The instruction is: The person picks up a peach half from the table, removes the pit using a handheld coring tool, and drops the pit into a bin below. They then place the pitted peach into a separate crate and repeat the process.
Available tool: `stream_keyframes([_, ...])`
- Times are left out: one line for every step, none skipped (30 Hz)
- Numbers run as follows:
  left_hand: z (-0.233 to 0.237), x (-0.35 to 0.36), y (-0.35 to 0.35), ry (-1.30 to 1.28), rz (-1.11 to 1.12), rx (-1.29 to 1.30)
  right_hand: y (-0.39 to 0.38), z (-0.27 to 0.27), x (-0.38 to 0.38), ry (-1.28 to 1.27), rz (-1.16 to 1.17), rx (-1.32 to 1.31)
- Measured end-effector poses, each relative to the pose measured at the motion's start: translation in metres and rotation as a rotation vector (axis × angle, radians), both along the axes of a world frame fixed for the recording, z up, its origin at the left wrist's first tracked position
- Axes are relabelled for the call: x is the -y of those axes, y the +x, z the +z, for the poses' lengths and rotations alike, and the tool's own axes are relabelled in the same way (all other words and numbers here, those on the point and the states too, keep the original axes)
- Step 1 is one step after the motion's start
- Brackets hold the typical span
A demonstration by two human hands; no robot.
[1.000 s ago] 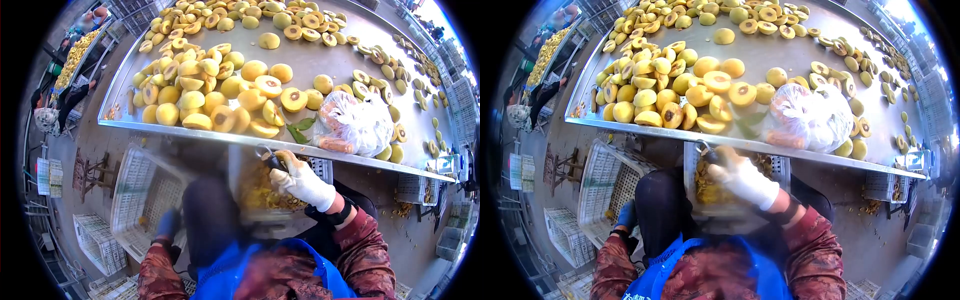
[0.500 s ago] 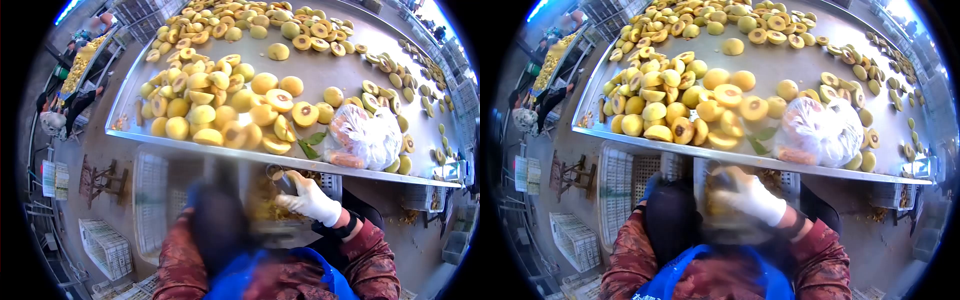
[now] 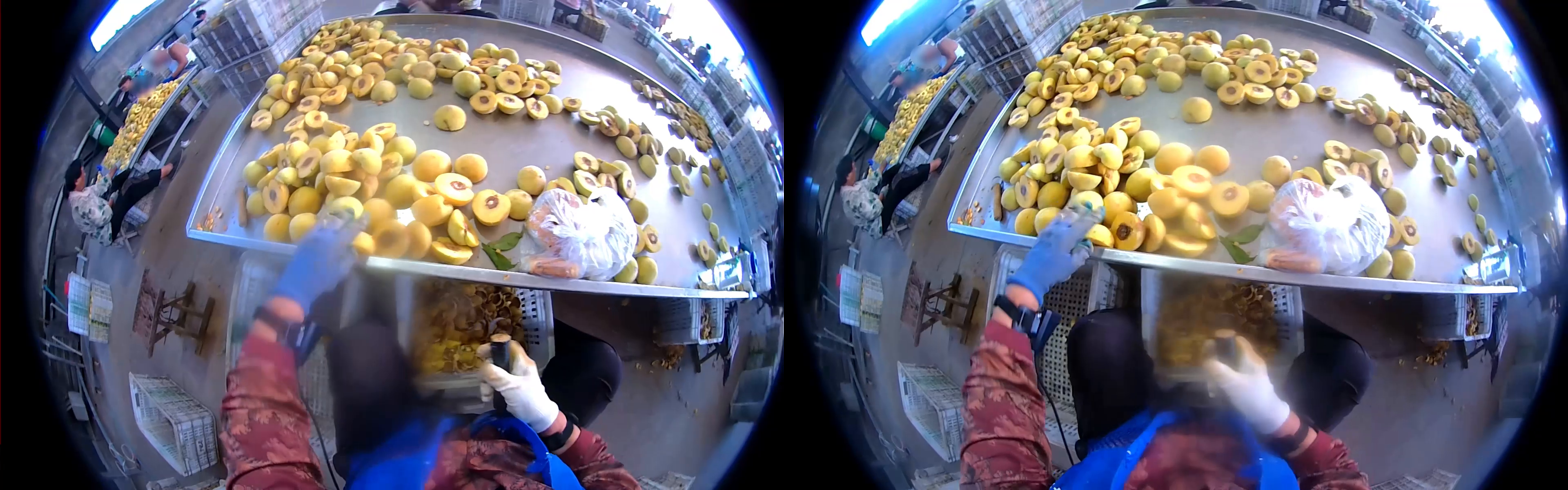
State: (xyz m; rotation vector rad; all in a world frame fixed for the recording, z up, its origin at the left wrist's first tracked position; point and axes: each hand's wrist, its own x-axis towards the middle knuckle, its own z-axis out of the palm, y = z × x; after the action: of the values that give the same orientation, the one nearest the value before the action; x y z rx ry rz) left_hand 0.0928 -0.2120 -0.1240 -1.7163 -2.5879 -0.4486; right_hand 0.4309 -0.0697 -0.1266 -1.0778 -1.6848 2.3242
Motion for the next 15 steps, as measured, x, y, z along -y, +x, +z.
stream_keyframes([-0.001,-0.007,-0.004,-0.061,-0.055,-0.137,0.010,-0.002,0.000,0.006,-0.072,-0.022])
stream_keyframes([0.002,-0.013,-0.005,-0.102,-0.066,-0.136,0.021,-0.005,0.001,0.007,-0.145,-0.043])
stream_keyframes([0.007,-0.019,-0.005,-0.146,-0.077,-0.135,0.031,-0.013,0.000,0.093,-0.133,-0.051])
stream_keyframes([0.009,-0.024,-0.004,-0.193,-0.082,-0.136,0.036,-0.017,-0.002,0.120,-0.097,-0.061])
stream_keyframes([0.008,-0.028,-0.005,-0.265,-0.062,-0.054,0.039,-0.018,-0.005,0.146,-0.053,-0.073])
stream_keyframes([0.004,-0.029,-0.007,-0.233,-0.075,-0.041,0.038,-0.018,-0.008,0.209,0.018,-0.098])
stream_keyframes([-0.002,-0.027,-0.011,-0.204,-0.084,-0.030,0.035,-0.014,-0.012,0.273,0.084,-0.127])
stream_keyframes([-0.006,-0.025,-0.014,-0.176,-0.093,-0.018,0.027,-0.001,-0.017,0.211,0.101,-0.082])
stream_keyframes([-0.007,-0.023,-0.014,-0.163,-0.087,-0.035,0.018,0.016,-0.023,0.150,0.116,-0.036])
stream_keyframes([-0.009,-0.023,-0.013,-0.147,-0.081,-0.050,0.011,0.011,-0.032,0.326,0.206,-0.136])
stream_keyframes([-0.009,-0.024,-0.013,-0.130,-0.077,-0.068,0.005,0.006,-0.042,0.505,0.272,-0.240])
stream_keyframes([-0.009,-0.024,-0.011,-0.048,-0.032,-0.049,-0.004,0.015,-0.050,0.568,0.310,-0.313])
stream_keyframes([-0.009,-0.023,-0.009,0.033,0.014,-0.030,-0.017,0.023,-0.056,0.556,0.310,-0.346])
stream_keyframes([-0.007,-0.023,-0.007,0.113,0.059,-0.013,-0.029,0.030,-0.062,0.541,0.303,-0.366])
stream_keyframes([-0.003,-0.025,-0.004,0.248,0.141,0.321,-0.041,0.033,-0.065,0.508,0.273,-0.353])
